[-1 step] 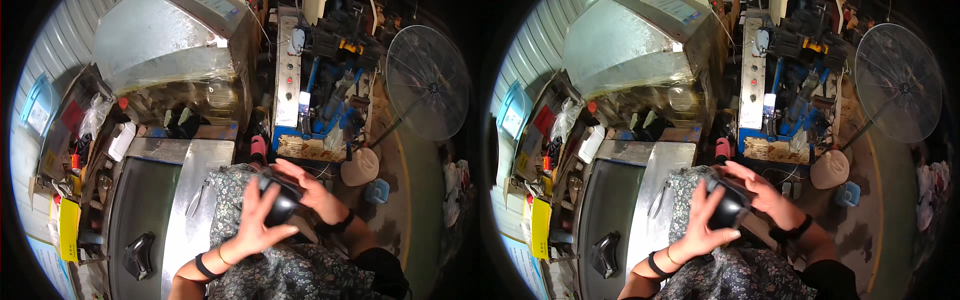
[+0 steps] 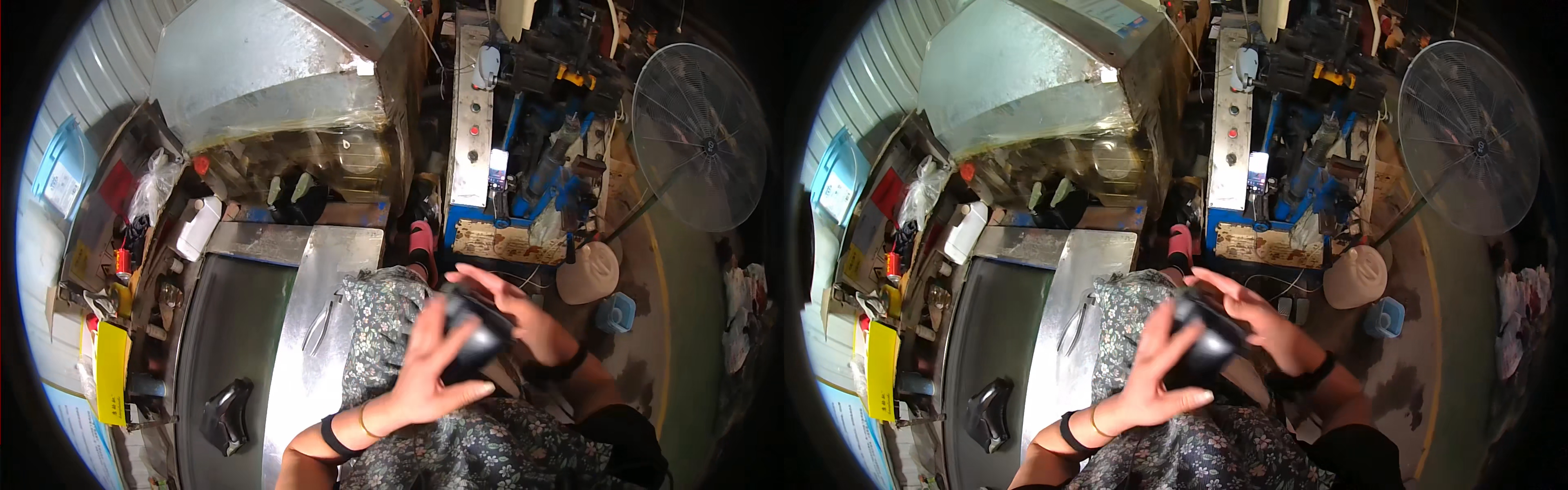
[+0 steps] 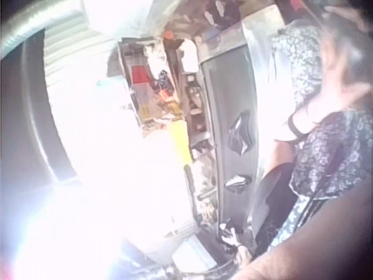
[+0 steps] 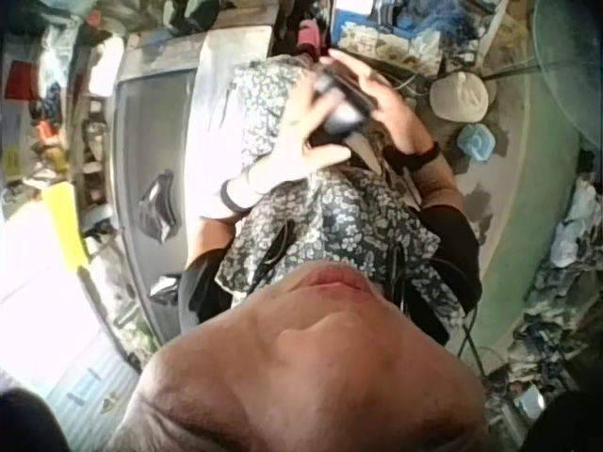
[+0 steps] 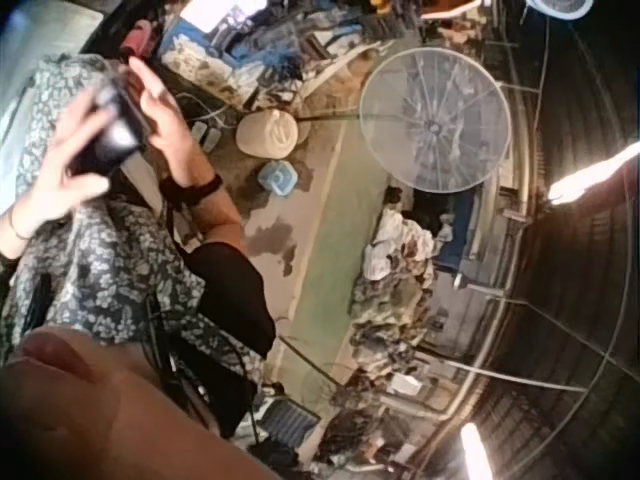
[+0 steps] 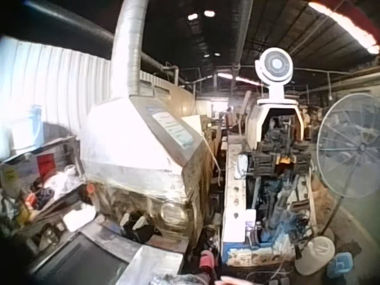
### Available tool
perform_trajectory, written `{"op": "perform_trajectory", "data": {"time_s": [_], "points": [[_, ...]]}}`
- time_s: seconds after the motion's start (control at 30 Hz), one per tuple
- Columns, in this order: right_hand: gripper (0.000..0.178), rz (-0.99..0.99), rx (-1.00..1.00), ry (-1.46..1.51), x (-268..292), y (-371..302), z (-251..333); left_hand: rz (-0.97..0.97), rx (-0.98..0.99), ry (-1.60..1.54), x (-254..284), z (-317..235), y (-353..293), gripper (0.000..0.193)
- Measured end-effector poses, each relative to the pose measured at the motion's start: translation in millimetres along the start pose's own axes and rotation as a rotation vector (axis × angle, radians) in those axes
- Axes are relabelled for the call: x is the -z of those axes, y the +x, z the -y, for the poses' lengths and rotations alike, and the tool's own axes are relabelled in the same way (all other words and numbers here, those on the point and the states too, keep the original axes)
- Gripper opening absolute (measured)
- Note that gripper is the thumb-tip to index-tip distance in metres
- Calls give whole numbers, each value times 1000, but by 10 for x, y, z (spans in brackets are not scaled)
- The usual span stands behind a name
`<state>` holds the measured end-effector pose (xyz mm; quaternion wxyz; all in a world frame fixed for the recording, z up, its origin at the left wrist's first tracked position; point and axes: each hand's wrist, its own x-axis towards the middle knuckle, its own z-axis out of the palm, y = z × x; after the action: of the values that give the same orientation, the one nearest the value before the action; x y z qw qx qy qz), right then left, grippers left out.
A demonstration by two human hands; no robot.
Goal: The person is lasting shoes by placing them into a molding machine and preparing them for the next stage of production.
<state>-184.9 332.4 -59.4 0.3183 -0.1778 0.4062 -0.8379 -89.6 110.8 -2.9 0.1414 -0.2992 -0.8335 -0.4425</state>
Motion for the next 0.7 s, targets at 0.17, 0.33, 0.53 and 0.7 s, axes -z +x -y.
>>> {"op": "perform_trajectory", "data": {"time_s": [0.17,0.33,0.53,0.7], "points": [[90,-124,-591,-228,416,-605,248,19,-75,-247,77,420,-31,45],[65,-661,-449,-7,341,-1208,-278,-453,766,-47,437,1767,-458,39],[57,-622,-132,60,433,-566,-633,44,801,834,229,2509,-1323,67],[44,-471,23,193,482,1080,-361,-121,724,797,103,2615,-1530,61]]}}
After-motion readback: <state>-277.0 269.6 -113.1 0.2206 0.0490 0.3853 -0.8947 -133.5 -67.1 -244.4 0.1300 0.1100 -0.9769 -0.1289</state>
